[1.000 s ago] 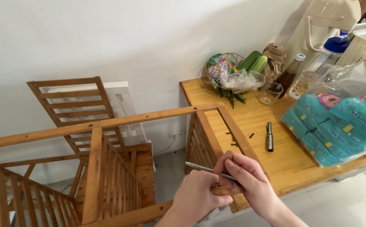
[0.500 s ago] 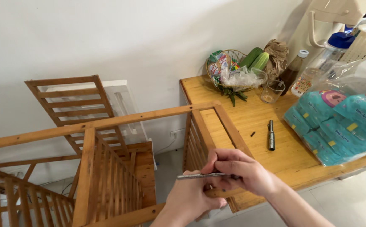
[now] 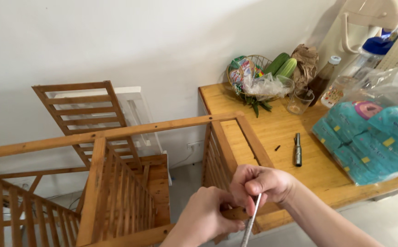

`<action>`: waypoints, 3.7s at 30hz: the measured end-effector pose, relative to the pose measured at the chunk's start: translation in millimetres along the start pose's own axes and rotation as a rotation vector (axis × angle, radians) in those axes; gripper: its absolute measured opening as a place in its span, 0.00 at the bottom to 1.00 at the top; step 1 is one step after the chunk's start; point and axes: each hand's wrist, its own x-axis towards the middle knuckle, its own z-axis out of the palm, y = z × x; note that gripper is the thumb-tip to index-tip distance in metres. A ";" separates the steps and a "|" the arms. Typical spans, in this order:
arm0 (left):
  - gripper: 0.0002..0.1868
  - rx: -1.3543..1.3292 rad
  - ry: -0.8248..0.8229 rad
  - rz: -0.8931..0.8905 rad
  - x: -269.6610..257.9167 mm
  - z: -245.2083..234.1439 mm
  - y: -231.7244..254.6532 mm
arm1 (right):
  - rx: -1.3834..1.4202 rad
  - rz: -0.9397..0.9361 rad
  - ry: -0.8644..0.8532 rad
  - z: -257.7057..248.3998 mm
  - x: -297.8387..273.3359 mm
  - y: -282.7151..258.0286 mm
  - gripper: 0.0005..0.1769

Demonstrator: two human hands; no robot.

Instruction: The person uses a hex key to tighten screws into a wooden chair frame. They repeatedly insert screws into pre-drilled holes and turn the tool to secure the joints. The chair remains partially assembled on the floor throughout the clip.

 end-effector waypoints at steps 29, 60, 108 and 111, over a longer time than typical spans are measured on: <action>0.24 0.540 0.039 0.213 34.8 30.6 -38.4 | -0.275 0.006 0.458 29.9 1.4 -10.4 0.27; 0.27 0.617 0.135 0.236 20.7 50.7 -27.1 | -0.440 0.081 1.306 98.0 28.6 -25.9 0.14; 0.39 0.968 1.149 -0.484 -156.3 -255.4 -111.9 | 0.292 -0.395 0.257 -263.7 61.8 60.8 0.16; 0.48 0.894 0.952 -0.807 -177.3 -304.4 -126.9 | 0.255 -0.352 0.402 -240.0 103.0 59.1 0.16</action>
